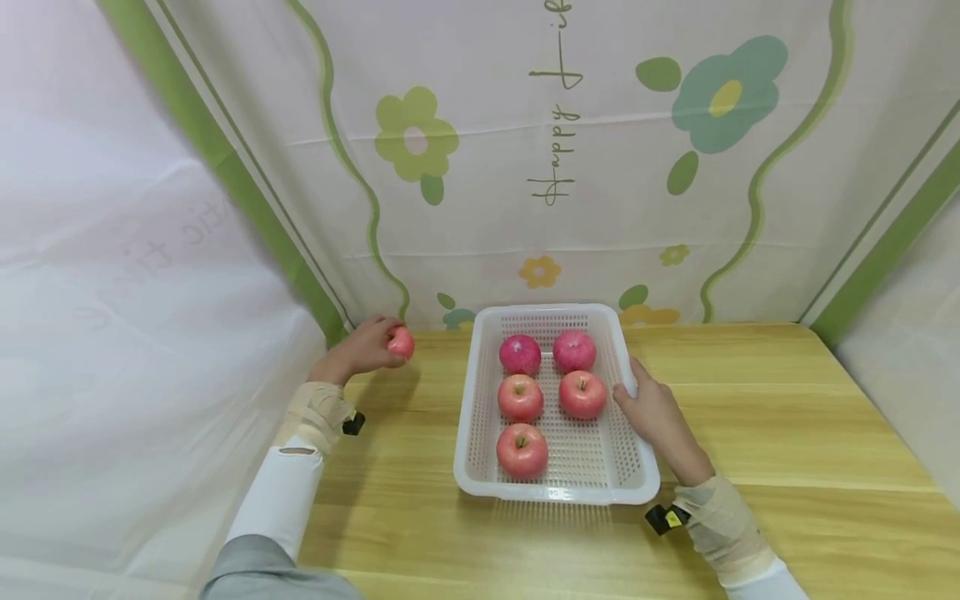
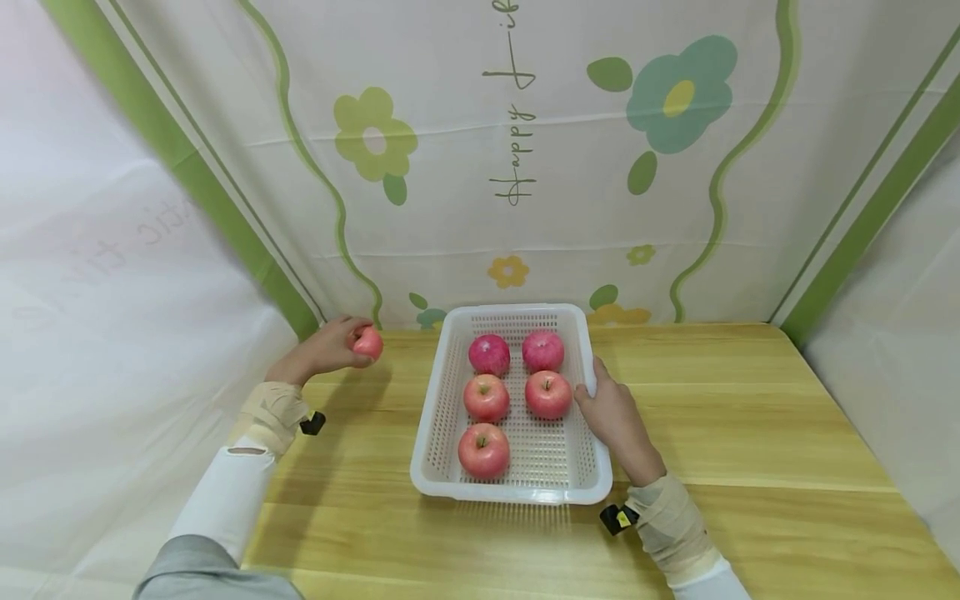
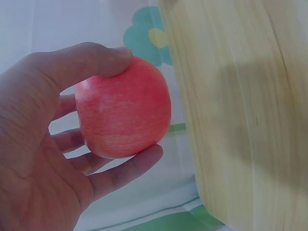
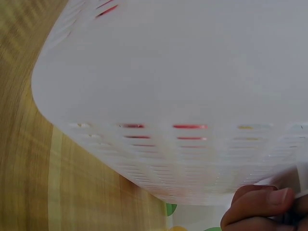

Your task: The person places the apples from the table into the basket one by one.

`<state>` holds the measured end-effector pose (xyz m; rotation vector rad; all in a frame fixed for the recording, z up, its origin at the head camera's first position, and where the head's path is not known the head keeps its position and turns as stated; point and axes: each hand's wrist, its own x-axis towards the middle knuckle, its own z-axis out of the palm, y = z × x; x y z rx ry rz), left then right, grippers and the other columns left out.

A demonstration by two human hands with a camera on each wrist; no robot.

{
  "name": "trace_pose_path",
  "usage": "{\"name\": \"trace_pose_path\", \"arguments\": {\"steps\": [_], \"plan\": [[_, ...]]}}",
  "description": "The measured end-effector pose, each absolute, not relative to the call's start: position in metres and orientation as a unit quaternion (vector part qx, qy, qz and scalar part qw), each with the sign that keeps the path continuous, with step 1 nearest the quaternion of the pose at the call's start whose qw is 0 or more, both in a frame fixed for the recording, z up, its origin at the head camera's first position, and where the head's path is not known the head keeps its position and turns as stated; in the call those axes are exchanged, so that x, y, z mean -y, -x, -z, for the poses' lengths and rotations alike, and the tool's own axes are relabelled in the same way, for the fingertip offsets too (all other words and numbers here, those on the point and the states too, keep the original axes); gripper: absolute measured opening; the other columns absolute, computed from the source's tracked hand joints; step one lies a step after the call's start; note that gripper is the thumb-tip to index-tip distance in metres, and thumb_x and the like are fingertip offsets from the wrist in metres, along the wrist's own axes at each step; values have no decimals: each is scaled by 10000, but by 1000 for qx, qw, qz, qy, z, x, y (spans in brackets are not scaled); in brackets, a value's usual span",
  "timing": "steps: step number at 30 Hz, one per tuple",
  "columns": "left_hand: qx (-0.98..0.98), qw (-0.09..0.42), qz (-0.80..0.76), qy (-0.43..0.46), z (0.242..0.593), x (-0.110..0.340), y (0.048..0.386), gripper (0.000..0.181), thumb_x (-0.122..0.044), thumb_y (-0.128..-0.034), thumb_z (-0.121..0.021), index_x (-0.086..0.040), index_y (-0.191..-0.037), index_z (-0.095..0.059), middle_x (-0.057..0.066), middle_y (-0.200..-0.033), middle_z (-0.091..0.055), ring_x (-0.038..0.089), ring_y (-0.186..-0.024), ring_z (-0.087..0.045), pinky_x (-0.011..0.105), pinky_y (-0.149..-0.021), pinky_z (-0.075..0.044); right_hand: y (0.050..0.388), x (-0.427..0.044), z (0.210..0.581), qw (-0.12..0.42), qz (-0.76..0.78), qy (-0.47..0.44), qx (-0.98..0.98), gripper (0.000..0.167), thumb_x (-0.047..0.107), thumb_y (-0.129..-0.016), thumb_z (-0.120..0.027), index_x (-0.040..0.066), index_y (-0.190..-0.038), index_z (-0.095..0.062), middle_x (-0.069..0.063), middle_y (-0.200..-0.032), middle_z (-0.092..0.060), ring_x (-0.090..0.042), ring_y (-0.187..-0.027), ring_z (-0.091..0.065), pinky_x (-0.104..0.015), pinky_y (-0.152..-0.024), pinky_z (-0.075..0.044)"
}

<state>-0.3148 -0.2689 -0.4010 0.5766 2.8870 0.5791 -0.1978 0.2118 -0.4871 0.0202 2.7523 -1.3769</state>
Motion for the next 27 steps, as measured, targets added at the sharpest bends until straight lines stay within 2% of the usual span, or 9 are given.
{"name": "trace_pose_path", "arguments": {"steps": [13, 27], "plan": [[-959, 65, -180, -209, 396, 258, 312, 809, -253, -870, -809, 7, -1566, -488, 262, -1525, -497, 371, -1257, -562, 542, -998, -540, 197, -212, 489, 29, 445, -7, -895, 729, 211, -1087, -483, 29, -1703, -139, -486, -1327, -571, -426, -818, -789, -405, -520, -638], [-956, 59, -155, -242, 378, 241, 307, 740, -247, -865, -812, 8, -1507, -546, 232, -1407, -582, 332, -1174, -588, 489, -933, -552, 198, -211, 488, 30, 451, -8, -892, 729, 207, -1090, -488, 59, -1710, -133, -477, -1331, -577, -429, -822, -790, -409, -515, -637]]}}
